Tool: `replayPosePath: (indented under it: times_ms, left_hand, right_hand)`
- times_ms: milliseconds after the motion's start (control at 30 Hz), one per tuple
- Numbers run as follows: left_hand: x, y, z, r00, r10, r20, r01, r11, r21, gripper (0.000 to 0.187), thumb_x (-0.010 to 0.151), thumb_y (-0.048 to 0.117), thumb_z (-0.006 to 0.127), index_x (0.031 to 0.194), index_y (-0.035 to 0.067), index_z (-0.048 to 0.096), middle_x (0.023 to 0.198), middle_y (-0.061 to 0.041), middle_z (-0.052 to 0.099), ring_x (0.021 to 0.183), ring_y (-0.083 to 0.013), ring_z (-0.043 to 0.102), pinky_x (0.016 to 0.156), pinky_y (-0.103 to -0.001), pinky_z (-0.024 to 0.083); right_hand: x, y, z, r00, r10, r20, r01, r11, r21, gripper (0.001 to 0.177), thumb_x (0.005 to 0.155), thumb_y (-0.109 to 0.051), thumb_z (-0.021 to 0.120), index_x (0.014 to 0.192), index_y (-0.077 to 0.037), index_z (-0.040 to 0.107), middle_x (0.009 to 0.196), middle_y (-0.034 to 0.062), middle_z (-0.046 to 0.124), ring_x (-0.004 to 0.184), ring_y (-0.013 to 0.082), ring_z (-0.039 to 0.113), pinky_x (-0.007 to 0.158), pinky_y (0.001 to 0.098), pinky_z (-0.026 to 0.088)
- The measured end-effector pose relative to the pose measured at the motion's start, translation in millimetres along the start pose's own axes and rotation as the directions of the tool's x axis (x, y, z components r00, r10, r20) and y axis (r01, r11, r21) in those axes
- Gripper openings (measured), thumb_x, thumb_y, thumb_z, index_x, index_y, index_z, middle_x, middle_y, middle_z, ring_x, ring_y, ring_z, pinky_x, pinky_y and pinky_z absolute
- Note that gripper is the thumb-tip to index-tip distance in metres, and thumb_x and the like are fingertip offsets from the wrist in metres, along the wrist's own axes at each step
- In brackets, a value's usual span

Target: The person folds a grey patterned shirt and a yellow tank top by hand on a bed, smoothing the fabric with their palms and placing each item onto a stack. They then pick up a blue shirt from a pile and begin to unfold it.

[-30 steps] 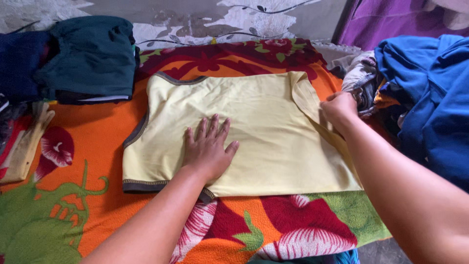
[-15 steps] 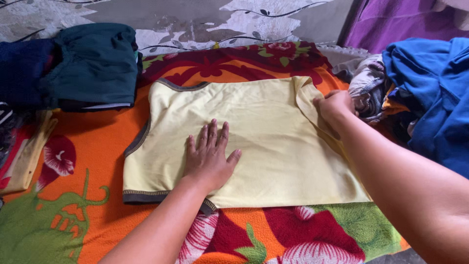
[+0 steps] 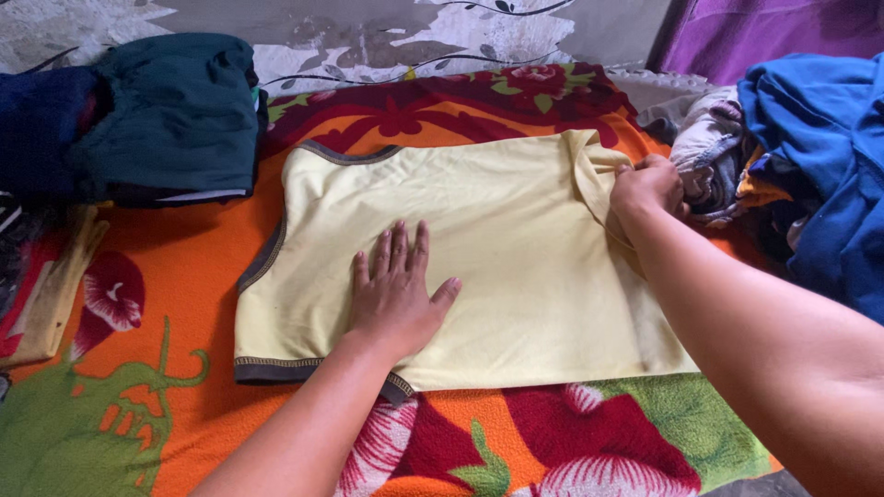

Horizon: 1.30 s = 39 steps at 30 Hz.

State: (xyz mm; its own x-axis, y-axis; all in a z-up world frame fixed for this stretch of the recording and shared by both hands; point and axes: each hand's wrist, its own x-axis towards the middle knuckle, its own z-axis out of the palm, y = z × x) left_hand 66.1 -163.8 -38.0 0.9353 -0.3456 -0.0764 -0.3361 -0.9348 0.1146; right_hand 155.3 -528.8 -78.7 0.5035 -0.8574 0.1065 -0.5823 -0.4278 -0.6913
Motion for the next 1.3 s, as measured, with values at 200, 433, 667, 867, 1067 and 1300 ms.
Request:
replayPosePath:
  times_ms: [200,433,667,867,1067,1300]
  left_hand:
    - [22,-12,-4,0.999,0.006,-0.049,-0.011,0.996,-0.089,0.07,0.096,0.06,0.046,0.151,0.016,0.038,0.162,-0.01,0.031,0.148,-0.0285,0.028,0.119,-0.051,0.02]
    - [103,-71,-4,0.931,-0.014,-0.364,-0.053,0.983,-0.175,0.032,0.099,0.029,0.055,0.124,0.013,0.069,0.137,-0.007,0.063,0.129,-0.0257,0.054,0.111,-0.047,0.043]
    - [179,-105,-22,0.94,-0.259,-0.221,0.222,0.959,-0.177,0.049,0.099,0.043,0.06,0.141,0.019,0.054,0.147,-0.008,0.048,0.14,-0.0305,0.036,0.111,-0.059,0.028]
    - [216,-106,-42,0.983,-0.176,-0.055,0.178,0.984,0.031,0.054,0.08,0.049,0.084,0.125,0.022,0.071,0.142,-0.007,0.058,0.139,-0.0306,0.043,0.116,-0.057,0.027]
    - [249,-132,-31,0.999,-0.042,-0.011,0.042,0.996,-0.074,0.063,0.07,0.044,0.093,0.12,0.015,0.069,0.125,-0.01,0.067,0.118,-0.0303,0.06,0.105,-0.053,0.039]
    - [266,-137,-42,0.978,-0.048,0.202,0.053,0.998,-0.019,0.058,0.072,0.048,0.089,0.111,0.006,0.079,0.112,-0.017,0.079,0.106,-0.0325,0.073,0.093,-0.045,0.054]
  right_hand:
    - [40,8,16,0.984,-0.145,0.099,0.158,0.978,-0.138,0.03,0.085,-0.027,0.076,0.108,-0.007,0.078,0.116,0.0192,0.072,0.112,0.0368,0.067,0.097,0.0455,0.05]
    - [56,-1,27,0.957,-0.236,0.168,0.237,0.971,0.016,0.029,0.087,-0.034,0.08,0.102,-0.01,0.08,0.104,0.0153,0.077,0.097,0.0284,0.073,0.09,0.0412,0.054]
    - [58,-26,23,0.958,-0.098,0.27,0.124,0.989,-0.08,0.041,0.078,-0.038,0.093,0.092,-0.002,0.079,0.096,0.0141,0.076,0.087,0.0258,0.071,0.083,0.0401,0.055]
    - [80,-18,42,0.954,-0.102,0.282,0.105,0.994,0.007,0.035,0.077,-0.033,0.093,0.088,-0.004,0.077,0.088,0.0123,0.077,0.078,0.0249,0.072,0.074,0.0399,0.057]
    - [71,-18,41,0.98,-0.081,0.181,0.076,0.996,0.035,0.031,0.08,-0.034,0.09,0.091,-0.009,0.075,0.087,0.0094,0.074,0.075,0.0233,0.071,0.071,0.0395,0.055]
    - [61,-20,37,0.981,-0.128,0.148,0.125,0.992,0.026,0.029,0.083,-0.034,0.088,0.092,-0.009,0.076,0.091,0.0119,0.076,0.081,0.0252,0.071,0.076,0.0416,0.055]
